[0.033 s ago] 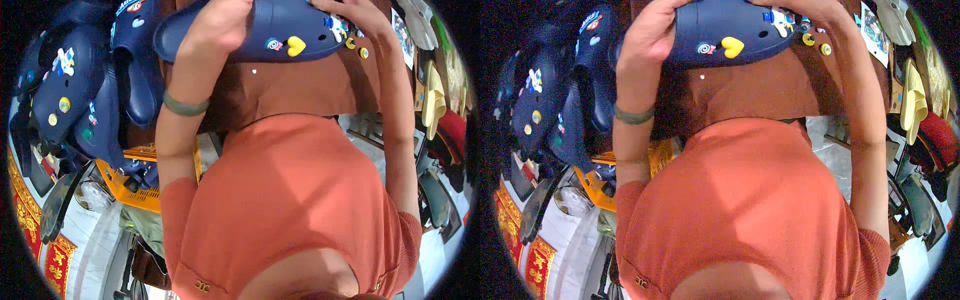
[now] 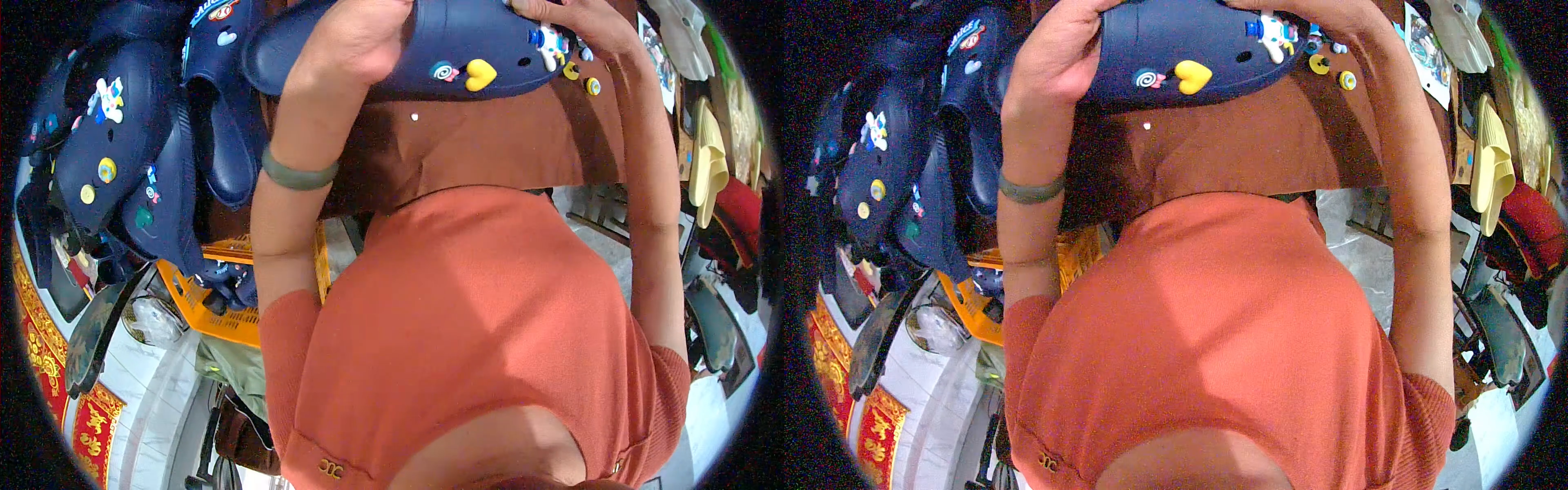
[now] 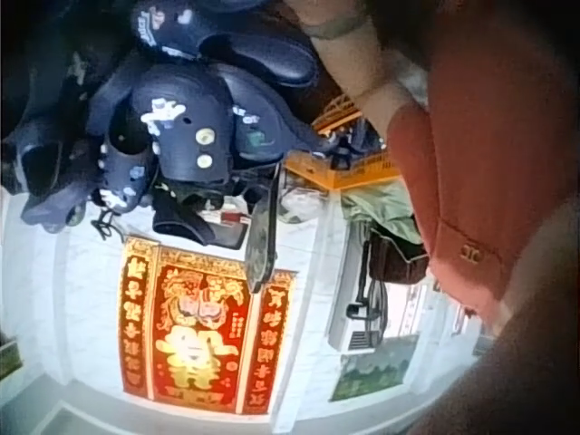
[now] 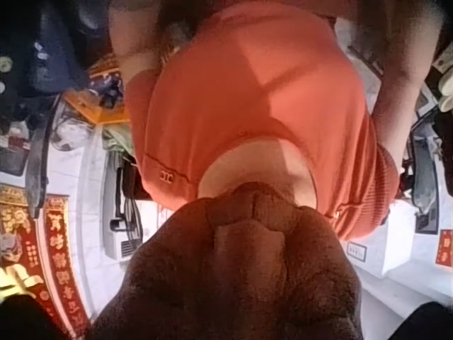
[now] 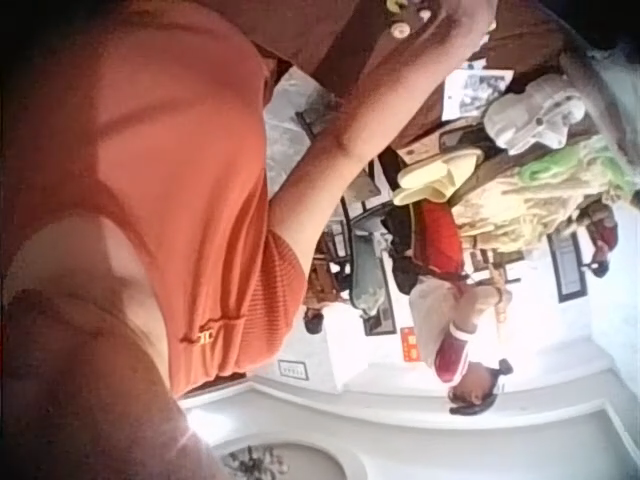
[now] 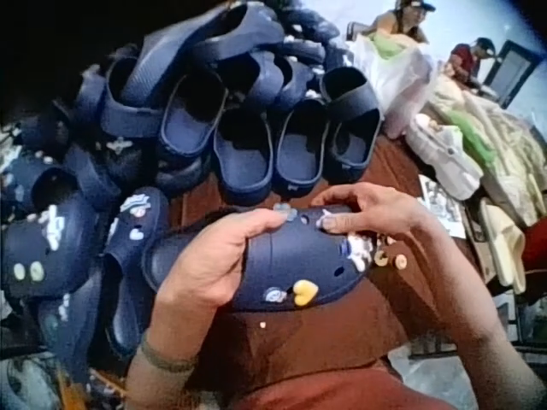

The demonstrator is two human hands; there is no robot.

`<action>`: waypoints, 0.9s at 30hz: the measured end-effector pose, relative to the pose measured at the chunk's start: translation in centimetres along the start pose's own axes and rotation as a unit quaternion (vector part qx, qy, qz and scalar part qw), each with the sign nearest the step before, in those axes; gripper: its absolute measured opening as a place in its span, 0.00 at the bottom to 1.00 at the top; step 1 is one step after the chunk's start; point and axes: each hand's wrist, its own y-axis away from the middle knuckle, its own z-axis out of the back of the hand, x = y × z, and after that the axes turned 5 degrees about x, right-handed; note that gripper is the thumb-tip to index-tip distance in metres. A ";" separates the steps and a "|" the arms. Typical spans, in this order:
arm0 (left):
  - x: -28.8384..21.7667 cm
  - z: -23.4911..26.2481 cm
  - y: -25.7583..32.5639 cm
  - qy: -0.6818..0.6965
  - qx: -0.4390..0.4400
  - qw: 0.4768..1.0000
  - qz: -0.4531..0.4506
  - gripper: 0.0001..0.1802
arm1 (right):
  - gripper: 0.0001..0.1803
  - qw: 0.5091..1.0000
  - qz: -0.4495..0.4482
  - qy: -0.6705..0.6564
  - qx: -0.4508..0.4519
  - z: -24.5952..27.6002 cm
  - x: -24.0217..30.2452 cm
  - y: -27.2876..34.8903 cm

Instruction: Attaching decorative charms and pins to blue rubber clogs by pressing them into the holes.

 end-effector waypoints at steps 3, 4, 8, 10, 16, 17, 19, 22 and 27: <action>-0.7 -3.2 0.3 -0.084 -0.004 0.996 -0.017 0.09 | 0.30 0.998 0.016 -0.053 0.028 0.8 0.7 0.6; -0.6 -4.0 0.2 -0.116 0.011 0.993 -0.034 0.09 | 0.29 0.998 0.029 -0.051 0.020 1.3 0.9 1.1; 1.0 -5.1 0.9 -0.379 0.002 0.907 -0.182 0.11 | 0.31 0.998 0.030 -0.054 -0.012 3.0 4.3 4.0; -0.5 -3.8 1.9 -0.358 -0.073 0.911 -0.191 0.16 | 0.33 0.994 0.039 0.101 0.002 2.1 3.4 0.6; -0.9 0.8 1.0 -0.026 -0.083 0.995 -0.041 0.19 | 0.20 0.755 0.381 0.250 -0.472 -3.4 -0.6 1.7; -1.2 0.4 0.9 0.013 -0.035 0.999 -0.015 0.19 | 0.16 0.744 0.418 0.223 -0.472 -4.6 -0.2 2.9; -1.0 0.3 0.8 0.056 0.011 0.998 0.010 0.20 | 0.10 0.784 0.444 0.172 -0.398 -8.0 -0.7 4.6; 0.2 0.6 0.2 0.008 -0.027 1.000 -0.013 0.20 | 0.07 0.856 0.410 0.154 -0.276 -12.5 -2.6 7.4; 1.0 1.3 -0.5 -0.062 -0.012 0.997 -0.042 0.23 | 0.05 0.876 0.390 0.143 -0.244 -13.4 -5.6 6.5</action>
